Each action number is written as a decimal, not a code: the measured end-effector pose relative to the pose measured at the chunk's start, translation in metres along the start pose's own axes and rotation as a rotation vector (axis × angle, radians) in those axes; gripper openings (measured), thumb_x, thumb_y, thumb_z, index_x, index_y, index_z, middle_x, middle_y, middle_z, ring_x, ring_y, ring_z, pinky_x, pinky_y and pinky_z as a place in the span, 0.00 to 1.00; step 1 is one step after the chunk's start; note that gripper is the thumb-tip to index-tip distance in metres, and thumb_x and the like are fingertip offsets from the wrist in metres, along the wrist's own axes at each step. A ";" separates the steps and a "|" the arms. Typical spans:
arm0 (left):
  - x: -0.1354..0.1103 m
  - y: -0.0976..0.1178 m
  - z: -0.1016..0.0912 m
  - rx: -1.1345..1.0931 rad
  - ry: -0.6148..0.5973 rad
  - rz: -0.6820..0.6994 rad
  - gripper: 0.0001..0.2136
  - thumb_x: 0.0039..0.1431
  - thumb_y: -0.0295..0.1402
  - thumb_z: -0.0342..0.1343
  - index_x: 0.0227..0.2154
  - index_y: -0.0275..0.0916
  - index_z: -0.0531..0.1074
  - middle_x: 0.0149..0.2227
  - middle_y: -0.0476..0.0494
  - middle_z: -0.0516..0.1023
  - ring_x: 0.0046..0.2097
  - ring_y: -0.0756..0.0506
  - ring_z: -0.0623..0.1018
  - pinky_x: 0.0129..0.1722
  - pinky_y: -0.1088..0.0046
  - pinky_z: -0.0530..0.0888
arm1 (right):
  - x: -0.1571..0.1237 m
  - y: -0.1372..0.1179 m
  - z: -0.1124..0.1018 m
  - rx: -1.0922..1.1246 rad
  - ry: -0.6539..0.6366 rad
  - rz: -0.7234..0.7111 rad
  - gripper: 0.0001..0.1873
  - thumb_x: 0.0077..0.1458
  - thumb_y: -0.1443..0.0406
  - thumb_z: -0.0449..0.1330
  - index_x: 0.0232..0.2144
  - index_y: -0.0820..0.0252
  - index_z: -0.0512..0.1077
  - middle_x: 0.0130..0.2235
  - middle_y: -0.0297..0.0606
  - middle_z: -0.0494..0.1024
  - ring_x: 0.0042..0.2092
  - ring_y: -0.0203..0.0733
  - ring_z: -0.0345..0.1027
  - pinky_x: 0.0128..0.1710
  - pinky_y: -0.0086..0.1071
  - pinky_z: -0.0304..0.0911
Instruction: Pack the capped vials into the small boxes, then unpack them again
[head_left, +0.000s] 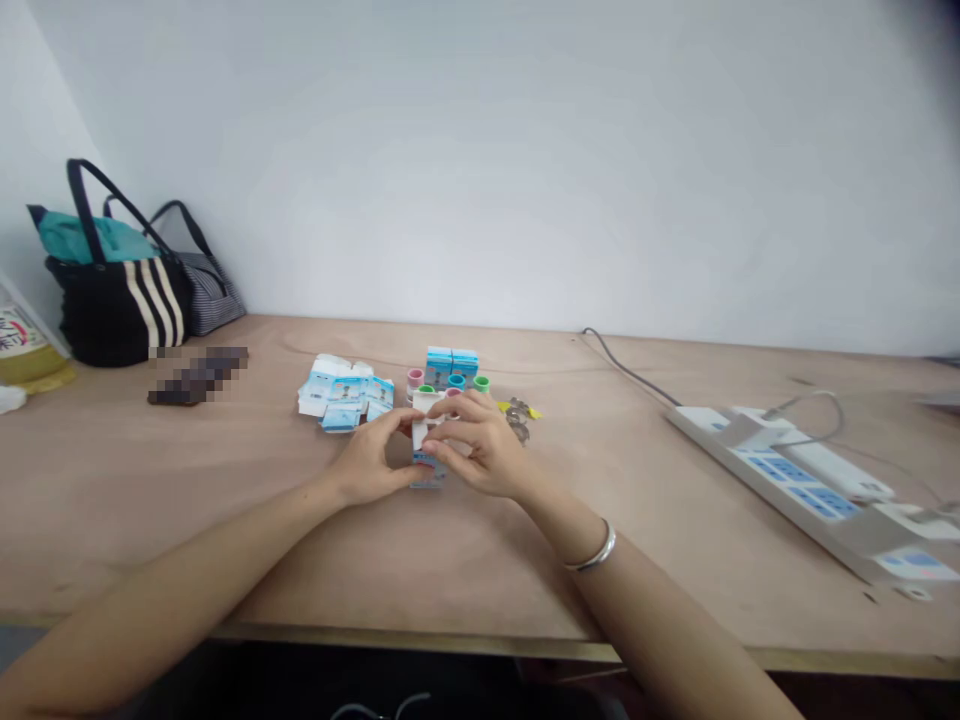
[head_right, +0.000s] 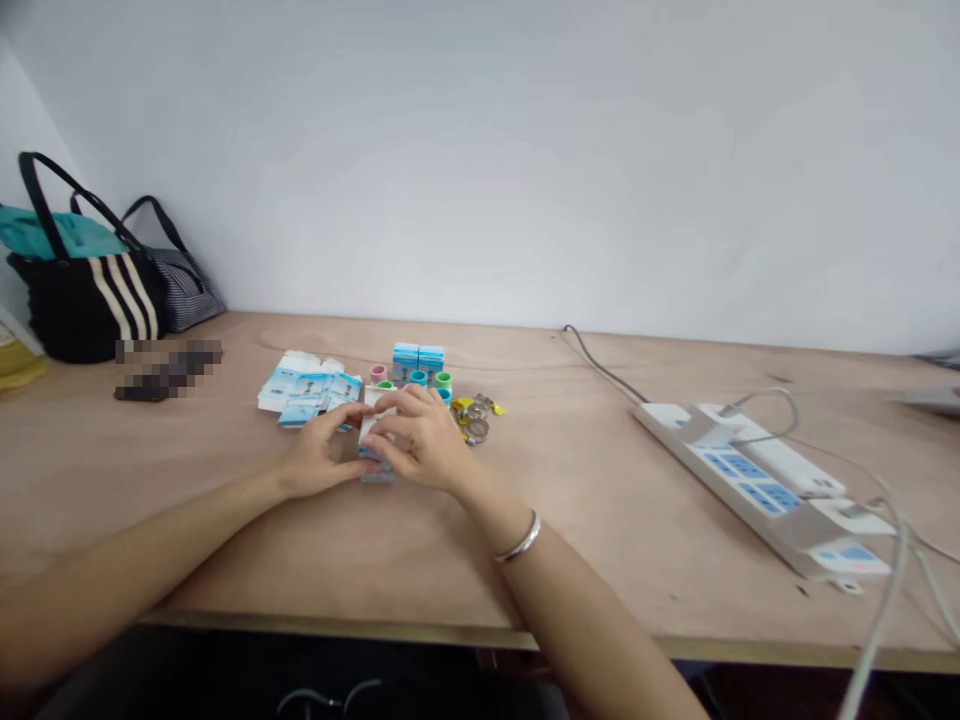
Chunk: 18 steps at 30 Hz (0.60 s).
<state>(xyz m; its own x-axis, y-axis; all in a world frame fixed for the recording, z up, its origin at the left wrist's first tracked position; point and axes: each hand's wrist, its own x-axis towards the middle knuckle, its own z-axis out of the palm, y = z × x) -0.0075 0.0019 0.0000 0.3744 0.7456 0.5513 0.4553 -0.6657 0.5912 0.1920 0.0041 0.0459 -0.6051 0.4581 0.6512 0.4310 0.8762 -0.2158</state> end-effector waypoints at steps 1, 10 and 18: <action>0.001 0.000 -0.001 0.002 -0.018 0.003 0.29 0.44 0.41 0.64 0.50 0.42 0.62 0.47 0.43 0.73 0.46 0.42 0.74 0.47 0.63 0.72 | 0.000 0.000 -0.002 -0.033 -0.043 -0.017 0.11 0.57 0.59 0.55 0.29 0.56 0.73 0.37 0.39 0.75 0.39 0.42 0.62 0.43 0.39 0.54; 0.007 0.007 -0.010 0.073 -0.100 0.050 0.24 0.43 0.43 0.63 0.42 0.41 0.65 0.38 0.46 0.74 0.40 0.44 0.74 0.42 0.66 0.70 | -0.002 0.009 -0.016 -0.147 -0.044 0.008 0.11 0.56 0.59 0.57 0.27 0.58 0.73 0.27 0.36 0.75 0.34 0.38 0.62 0.38 0.34 0.51; 0.001 0.011 -0.005 0.111 0.045 -0.003 0.26 0.43 0.42 0.63 0.45 0.42 0.64 0.42 0.45 0.75 0.44 0.43 0.74 0.49 0.61 0.67 | -0.009 0.015 -0.019 -0.048 -0.190 -0.032 0.09 0.57 0.64 0.56 0.36 0.55 0.76 0.28 0.36 0.76 0.30 0.35 0.64 0.33 0.30 0.53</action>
<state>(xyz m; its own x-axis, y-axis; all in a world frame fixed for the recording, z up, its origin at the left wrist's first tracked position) -0.0067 -0.0048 0.0100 0.3369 0.7440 0.5770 0.5441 -0.6540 0.5256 0.2171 0.0102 0.0507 -0.7322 0.4544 0.5073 0.4386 0.8845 -0.1592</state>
